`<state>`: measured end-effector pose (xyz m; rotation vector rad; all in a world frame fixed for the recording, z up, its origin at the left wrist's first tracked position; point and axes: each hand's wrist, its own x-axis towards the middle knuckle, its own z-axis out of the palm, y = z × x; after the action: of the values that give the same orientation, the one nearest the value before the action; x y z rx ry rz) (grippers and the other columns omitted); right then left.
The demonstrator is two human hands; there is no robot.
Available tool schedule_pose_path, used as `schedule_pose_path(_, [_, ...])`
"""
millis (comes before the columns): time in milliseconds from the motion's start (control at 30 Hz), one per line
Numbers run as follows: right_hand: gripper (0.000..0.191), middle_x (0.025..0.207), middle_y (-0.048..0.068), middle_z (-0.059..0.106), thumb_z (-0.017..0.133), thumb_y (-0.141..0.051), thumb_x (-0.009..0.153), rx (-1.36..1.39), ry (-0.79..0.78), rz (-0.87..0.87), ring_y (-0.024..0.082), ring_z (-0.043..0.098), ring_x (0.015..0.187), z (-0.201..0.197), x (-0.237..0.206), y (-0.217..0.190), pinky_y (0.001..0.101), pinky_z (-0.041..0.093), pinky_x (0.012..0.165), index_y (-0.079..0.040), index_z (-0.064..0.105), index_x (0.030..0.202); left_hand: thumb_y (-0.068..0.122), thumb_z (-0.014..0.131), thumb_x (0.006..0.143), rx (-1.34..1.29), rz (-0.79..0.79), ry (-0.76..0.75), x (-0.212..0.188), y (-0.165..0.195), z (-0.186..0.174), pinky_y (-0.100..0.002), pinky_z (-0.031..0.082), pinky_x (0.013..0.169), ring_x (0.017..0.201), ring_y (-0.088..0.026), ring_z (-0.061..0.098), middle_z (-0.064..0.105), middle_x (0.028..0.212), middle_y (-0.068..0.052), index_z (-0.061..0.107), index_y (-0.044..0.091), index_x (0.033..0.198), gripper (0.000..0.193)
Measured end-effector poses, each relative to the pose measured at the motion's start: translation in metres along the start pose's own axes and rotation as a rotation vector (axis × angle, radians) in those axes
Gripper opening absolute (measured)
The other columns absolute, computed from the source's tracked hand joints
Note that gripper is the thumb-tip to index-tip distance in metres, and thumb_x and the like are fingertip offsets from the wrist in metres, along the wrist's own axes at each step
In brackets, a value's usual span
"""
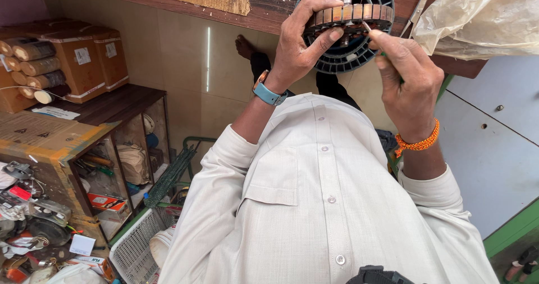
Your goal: The person is repairing an electric motor stator by inserting small white insulating paper pieces into the copper windings. They use a green screwdriver to push the paper into place and scissors to cut the paper to size. The person works methodically around the stator, handling the paper and tools with both hands.
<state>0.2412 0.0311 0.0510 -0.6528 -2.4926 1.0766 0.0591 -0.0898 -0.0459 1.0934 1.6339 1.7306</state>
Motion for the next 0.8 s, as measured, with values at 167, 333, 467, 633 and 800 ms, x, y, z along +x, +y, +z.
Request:
schedule_pose_path(167, [0.021, 0.115, 0.014, 0.075, 0.072, -0.008, 0.115, -0.012, 0.011, -0.029, 0.022, 0.075, 0.101, 0.000, -0.002, 0.002, 0.0294, 0.061, 0.085, -0.002, 0.068, 0.135, 0.032, 0.074, 0.103, 0.006, -0.016, 0.002, 0.000, -0.001, 0.001, -0.028, 0.058, 0.090, 0.100, -0.014, 0.069, 0.066, 0.115, -0.004, 0.062, 0.011, 0.130, 0.036])
schedule_pose_path(333, [0.019, 0.115, 0.016, 0.074, 0.073, -0.005, 0.112, -0.004, -0.004, -0.017, 0.025, 0.074, 0.101, -0.006, 0.001, -0.002, 0.0320, 0.060, 0.086, -0.003, 0.069, 0.130, 0.031, 0.075, 0.101, 0.014, -0.038, 0.000, 0.000, 0.000, 0.001, -0.027, 0.058, 0.087, 0.096, -0.013, 0.069, 0.066, 0.113, -0.003, 0.064, 0.011, 0.128, 0.036])
schedule_pose_path(467, [0.024, 0.108, 0.014, 0.073, 0.075, -0.004, 0.111, 0.013, -0.113, 0.039, 0.022, 0.072, 0.094, -0.015, 0.010, -0.006, 0.0325, 0.057, 0.082, -0.004, 0.068, 0.135, 0.031, 0.074, 0.103, -0.004, -0.003, -0.007, 0.002, 0.003, 0.000, -0.028, 0.058, 0.093, 0.103, -0.015, 0.070, 0.066, 0.117, -0.003, 0.063, 0.010, 0.129, 0.035])
schedule_pose_path(633, [0.037, 0.105, 0.017, 0.068, 0.070, 0.008, 0.103, -0.009, -0.203, -0.053, 0.026, 0.067, 0.089, -0.029, 0.022, -0.009, 0.0354, 0.054, 0.077, -0.001, 0.067, 0.138, 0.032, 0.074, 0.104, -0.050, -0.081, -0.080, 0.003, 0.008, -0.005, -0.028, 0.058, 0.094, 0.103, -0.014, 0.071, 0.068, 0.115, -0.002, 0.063, 0.010, 0.129, 0.035])
schedule_pose_path(800, [0.036, 0.103, 0.016, 0.068, 0.069, 0.010, 0.101, 0.000, -0.214, -0.058, 0.026, 0.067, 0.091, -0.029, 0.025, -0.012, 0.0357, 0.054, 0.080, -0.001, 0.068, 0.136, 0.031, 0.075, 0.103, -0.060, -0.040, -0.058, 0.002, 0.005, -0.003, -0.028, 0.057, 0.094, 0.103, -0.013, 0.070, 0.067, 0.115, -0.002, 0.063, 0.010, 0.129, 0.036])
